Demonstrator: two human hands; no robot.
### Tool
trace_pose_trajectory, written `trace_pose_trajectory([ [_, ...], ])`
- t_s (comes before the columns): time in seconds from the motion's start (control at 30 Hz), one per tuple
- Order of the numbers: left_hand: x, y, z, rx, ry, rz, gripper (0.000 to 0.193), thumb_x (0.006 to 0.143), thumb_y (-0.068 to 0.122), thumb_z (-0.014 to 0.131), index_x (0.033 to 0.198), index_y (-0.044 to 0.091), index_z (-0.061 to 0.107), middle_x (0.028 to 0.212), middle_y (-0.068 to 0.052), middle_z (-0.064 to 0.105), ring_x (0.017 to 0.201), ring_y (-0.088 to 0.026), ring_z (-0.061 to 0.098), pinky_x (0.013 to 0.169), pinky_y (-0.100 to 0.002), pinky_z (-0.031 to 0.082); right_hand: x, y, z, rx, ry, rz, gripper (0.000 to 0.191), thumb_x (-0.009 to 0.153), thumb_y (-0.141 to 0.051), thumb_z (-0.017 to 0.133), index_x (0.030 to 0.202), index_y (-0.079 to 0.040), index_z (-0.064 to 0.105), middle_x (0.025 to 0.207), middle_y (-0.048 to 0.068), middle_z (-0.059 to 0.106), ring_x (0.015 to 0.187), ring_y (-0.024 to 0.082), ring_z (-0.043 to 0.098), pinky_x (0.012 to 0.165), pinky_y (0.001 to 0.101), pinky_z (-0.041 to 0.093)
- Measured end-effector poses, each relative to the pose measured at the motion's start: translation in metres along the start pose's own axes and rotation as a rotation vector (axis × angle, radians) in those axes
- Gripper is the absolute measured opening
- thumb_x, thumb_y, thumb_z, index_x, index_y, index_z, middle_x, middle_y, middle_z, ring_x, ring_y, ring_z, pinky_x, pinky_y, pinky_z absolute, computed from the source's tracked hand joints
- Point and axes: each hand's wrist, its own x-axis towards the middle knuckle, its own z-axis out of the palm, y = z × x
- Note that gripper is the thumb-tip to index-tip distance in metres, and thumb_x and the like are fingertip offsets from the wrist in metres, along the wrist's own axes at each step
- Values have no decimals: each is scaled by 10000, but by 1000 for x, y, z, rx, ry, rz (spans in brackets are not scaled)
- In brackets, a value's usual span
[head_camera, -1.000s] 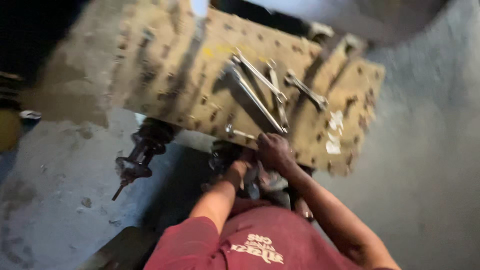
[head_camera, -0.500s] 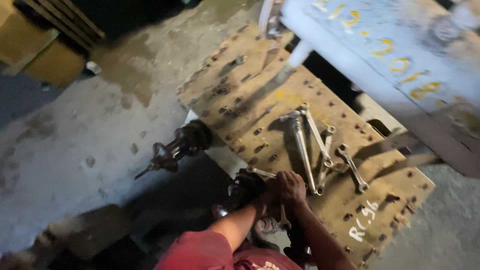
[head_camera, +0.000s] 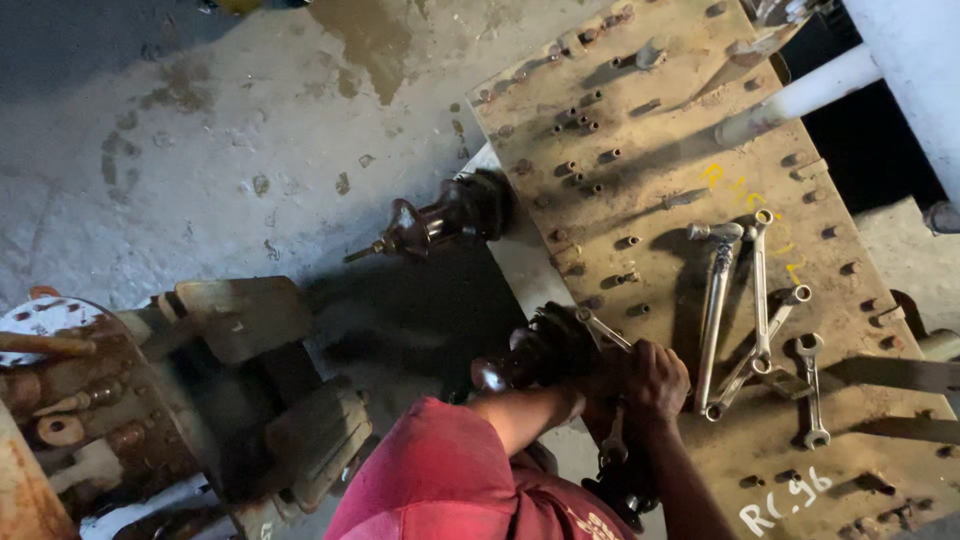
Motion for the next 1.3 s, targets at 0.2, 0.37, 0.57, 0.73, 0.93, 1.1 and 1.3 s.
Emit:
trace_pose_trajectory([
  [0.2, 5, 4, -2, -45, -2, 7, 387, 1082, 256, 446, 1451, 162, 517, 1389, -75, 557, 1347, -212, 443, 1175, -385, 309, 1, -5, 2, -3, -10, 21, 134, 886, -174, 676, 931, -100, 573, 821, 81, 596, 781, 334, 590, 708, 468, 460],
  [0.37, 8, 6, -2, -77, -10, 7, 378, 1082, 253, 447, 1442, 165, 523, 1373, -71, 560, 1340, -206, 449, 1171, -380, 317, 0, -3, -1, 13, -5, 8, 211, 787, -188, 667, 951, -87, 581, 824, 105, 605, 786, 356, 590, 691, 476, 453],
  [0.57, 10, 7, 0, -98, -21, 7, 367, 1082, 248, 447, 1431, 169, 530, 1353, -66, 564, 1330, -198, 455, 1167, -373, 328, -2, 2, 8, -1, -6, 55, 124, 879, -194, 665, 911, -116, 574, 817, 90, 599, 800, 350, 590, 716, 485, 462],
  [0.73, 10, 7, -1, -109, -17, 7, 358, 1082, 244, 448, 1422, 172, 536, 1336, -63, 566, 1323, -192, 460, 1164, -368, 337, -4, 5, 10, -14, -26, 65, 129, 877, -185, 675, 895, -104, 576, 787, 90, 585, 777, 344, 588, 693, 490, 454],
  [0.93, 8, 8, -3, -134, -9, 7, 348, 1082, 239, 448, 1410, 176, 543, 1316, -58, 570, 1313, -185, 466, 1160, -361, 347, 1, 0, 7, 21, 41, 22, 124, 863, -142, 683, 912, -92, 580, 778, 97, 575, 742, 344, 581, 664, 478, 452],
  [1.1, 8, 11, -2, -149, -9, 8, 339, 1082, 235, 448, 1401, 180, 549, 1300, -55, 573, 1306, -179, 471, 1156, -356, 356, 0, -4, 5, -34, -7, 56, 109, 897, -122, 672, 907, -99, 566, 787, 86, 568, 779, 335, 582, 702, 478, 452],
  [1.3, 7, 13, -1, -156, -5, 16, 329, 1082, 231, 449, 1390, 183, 556, 1280, -50, 576, 1296, -172, 478, 1152, -349, 366, -3, 10, 11, 62, -18, 43, 169, 775, -136, 680, 901, -94, 576, 771, 96, 570, 753, 347, 575, 673, 478, 453],
])
